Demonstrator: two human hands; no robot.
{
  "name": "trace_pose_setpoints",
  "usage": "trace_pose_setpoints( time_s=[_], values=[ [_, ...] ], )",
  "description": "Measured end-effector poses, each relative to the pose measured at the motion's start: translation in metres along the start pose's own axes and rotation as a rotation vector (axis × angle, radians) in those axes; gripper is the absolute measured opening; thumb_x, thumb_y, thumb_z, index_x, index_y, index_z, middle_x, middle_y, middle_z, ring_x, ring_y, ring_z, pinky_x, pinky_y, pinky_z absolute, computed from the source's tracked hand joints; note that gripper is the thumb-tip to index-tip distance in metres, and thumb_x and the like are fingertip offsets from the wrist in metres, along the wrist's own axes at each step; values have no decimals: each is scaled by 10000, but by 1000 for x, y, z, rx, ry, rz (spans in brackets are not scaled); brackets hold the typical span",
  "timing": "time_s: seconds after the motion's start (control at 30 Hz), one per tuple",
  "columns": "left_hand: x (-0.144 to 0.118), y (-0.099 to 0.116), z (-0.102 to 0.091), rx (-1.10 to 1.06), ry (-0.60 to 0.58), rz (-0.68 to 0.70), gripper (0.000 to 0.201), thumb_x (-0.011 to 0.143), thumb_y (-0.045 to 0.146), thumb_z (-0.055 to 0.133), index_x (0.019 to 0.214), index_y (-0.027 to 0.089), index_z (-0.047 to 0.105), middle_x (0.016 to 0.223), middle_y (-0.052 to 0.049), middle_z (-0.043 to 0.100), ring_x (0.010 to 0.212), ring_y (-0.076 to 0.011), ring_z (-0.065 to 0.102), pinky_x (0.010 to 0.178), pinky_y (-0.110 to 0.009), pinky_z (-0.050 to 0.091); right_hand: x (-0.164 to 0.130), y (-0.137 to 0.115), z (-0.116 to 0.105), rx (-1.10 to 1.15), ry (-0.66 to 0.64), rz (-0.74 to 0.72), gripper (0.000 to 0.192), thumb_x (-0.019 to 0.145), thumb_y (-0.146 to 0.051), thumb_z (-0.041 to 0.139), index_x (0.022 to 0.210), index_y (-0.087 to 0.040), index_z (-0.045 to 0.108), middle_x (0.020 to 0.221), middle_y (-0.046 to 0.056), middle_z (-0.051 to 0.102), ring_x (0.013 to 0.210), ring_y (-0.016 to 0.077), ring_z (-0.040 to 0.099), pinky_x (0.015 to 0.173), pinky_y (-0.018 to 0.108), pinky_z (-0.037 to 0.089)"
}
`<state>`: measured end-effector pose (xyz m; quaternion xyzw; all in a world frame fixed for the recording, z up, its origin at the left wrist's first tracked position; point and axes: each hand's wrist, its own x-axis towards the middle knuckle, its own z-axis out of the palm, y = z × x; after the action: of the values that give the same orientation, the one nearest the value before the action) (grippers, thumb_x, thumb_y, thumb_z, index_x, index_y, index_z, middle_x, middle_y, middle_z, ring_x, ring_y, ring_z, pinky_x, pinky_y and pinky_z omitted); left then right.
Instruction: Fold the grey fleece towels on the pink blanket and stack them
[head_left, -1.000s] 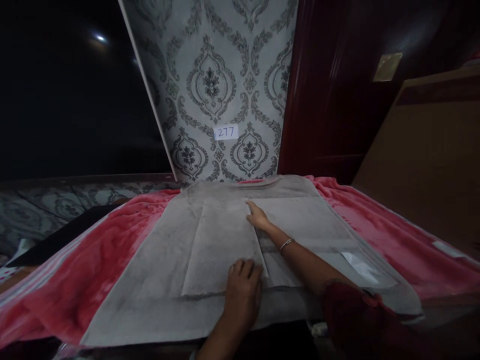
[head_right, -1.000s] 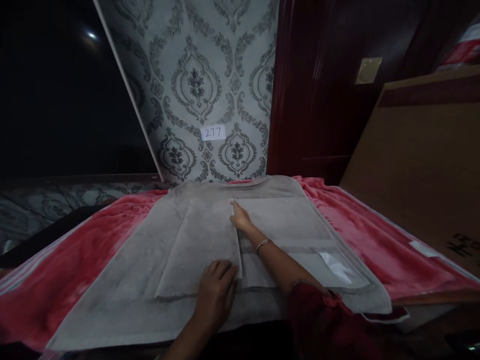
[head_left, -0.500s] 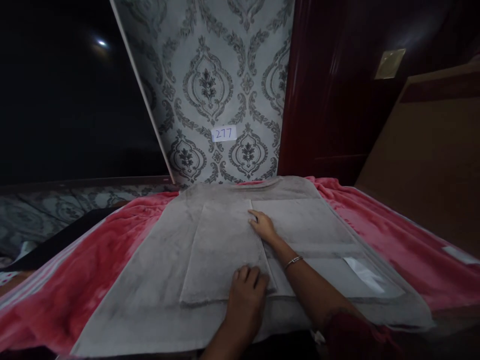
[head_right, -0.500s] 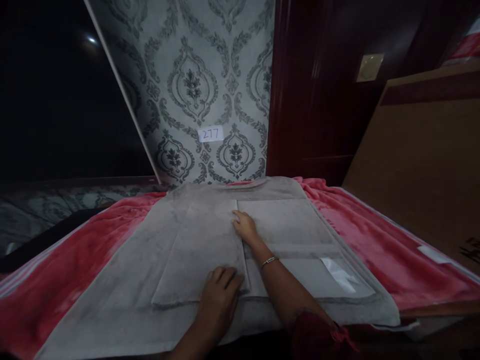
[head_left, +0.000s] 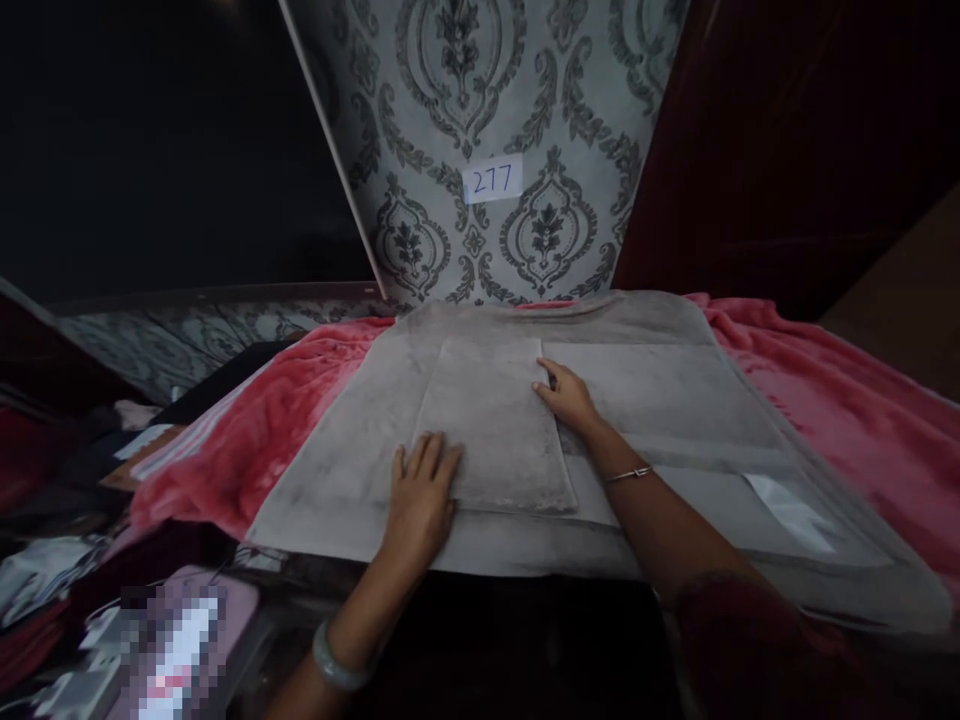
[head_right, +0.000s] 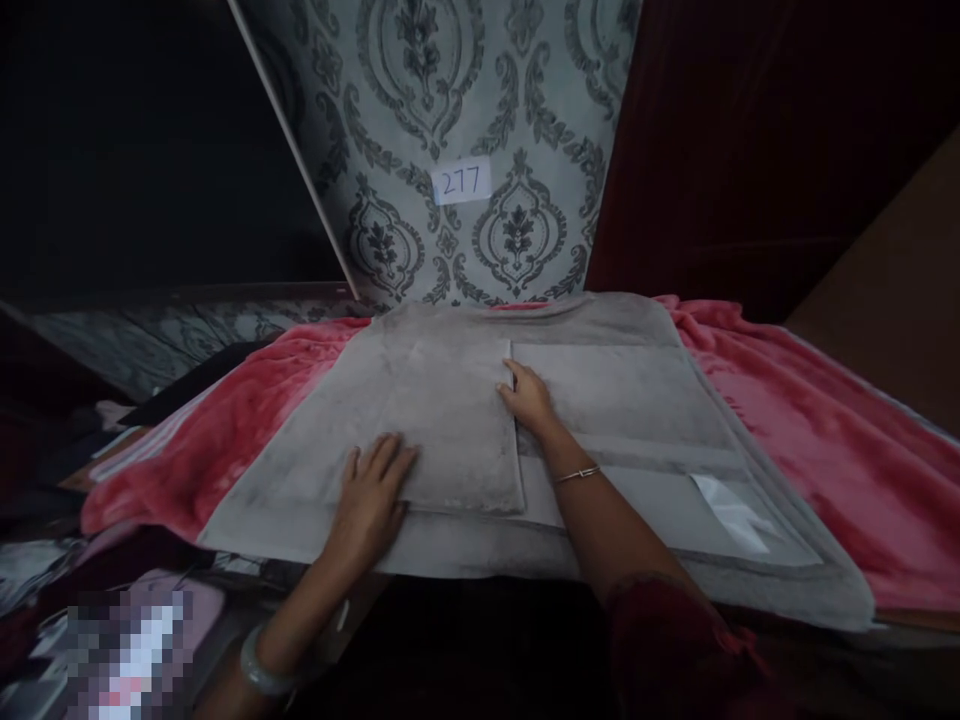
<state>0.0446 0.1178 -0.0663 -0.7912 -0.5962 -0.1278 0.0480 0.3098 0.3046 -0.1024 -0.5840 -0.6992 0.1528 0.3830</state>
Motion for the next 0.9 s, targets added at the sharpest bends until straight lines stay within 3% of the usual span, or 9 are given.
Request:
trace_pose_setpoints(
  time_s=[0.1,0.2,0.27,0.43,0.57,0.67,0.73,0.8,0.9],
  values=[
    [-8,-26,-4,-4,50,-134,822,639,-38,546,1433,175,535,1511,-173,463,1364,-376,457,1118,-557,391,0,-2,0,-4,8,-18,548,833,-232,601,1375,-150,603,1086,101,664,916,226,600,893,346,483],
    [-13,-42,1,-154,80,-216,833,649,-6,485,1456,196,522,1225,-124,640,1108,-291,631,970,-443,530,0,-4,1,3,2,-26,503,835,-193,589,1335,-165,637,1043,88,659,874,210,587,868,329,481],
    [-14,-49,8,-311,100,-216,846,645,18,434,1463,218,516,1103,-74,678,1024,-241,664,955,-401,546,-1,-6,2,4,-4,-26,488,840,-172,585,1324,-171,645,1050,85,659,874,205,585,874,325,478],
    [-15,-59,16,-641,159,-210,836,599,108,406,1414,208,561,1410,-3,607,1355,-203,512,1200,-372,347,-2,-10,3,8,-37,-17,468,854,-151,601,1315,-211,654,1118,70,666,908,193,597,900,314,473],
    [-18,-74,1,-786,12,-253,809,641,217,528,1450,232,525,1479,-20,549,1393,-267,471,1184,-407,358,-2,-14,2,8,-49,21,463,863,-142,601,1319,-203,652,1149,77,673,935,192,618,908,311,476],
    [-16,-94,-12,-1074,-182,-324,863,685,335,633,1518,245,428,1325,-73,655,1198,-289,617,1030,-411,484,0,-16,2,7,-41,63,473,863,-131,592,1328,-196,644,1210,84,668,1026,205,624,952,317,471],
    [-4,-105,-16,-1250,-263,-464,890,742,449,639,1552,218,353,1052,-75,722,895,-244,690,808,-364,542,4,-18,3,1,-33,103,500,871,-139,582,1368,-189,612,1271,90,652,1098,216,616,985,324,464],
    [17,-109,-16,-1299,-284,-587,902,763,540,659,1534,176,366,849,-41,686,699,-192,645,641,-295,497,11,-21,4,-10,-28,150,539,881,-158,580,1419,-169,562,1294,104,646,1127,232,618,991,336,469],
    [65,-104,-18,-1166,-251,-565,783,761,570,713,1394,148,532,768,-9,639,623,-149,585,542,-240,428,28,-26,5,-31,-30,212,579,870,-182,615,1442,-139,535,1277,122,659,1127,251,632,979,333,482]
  ],
)
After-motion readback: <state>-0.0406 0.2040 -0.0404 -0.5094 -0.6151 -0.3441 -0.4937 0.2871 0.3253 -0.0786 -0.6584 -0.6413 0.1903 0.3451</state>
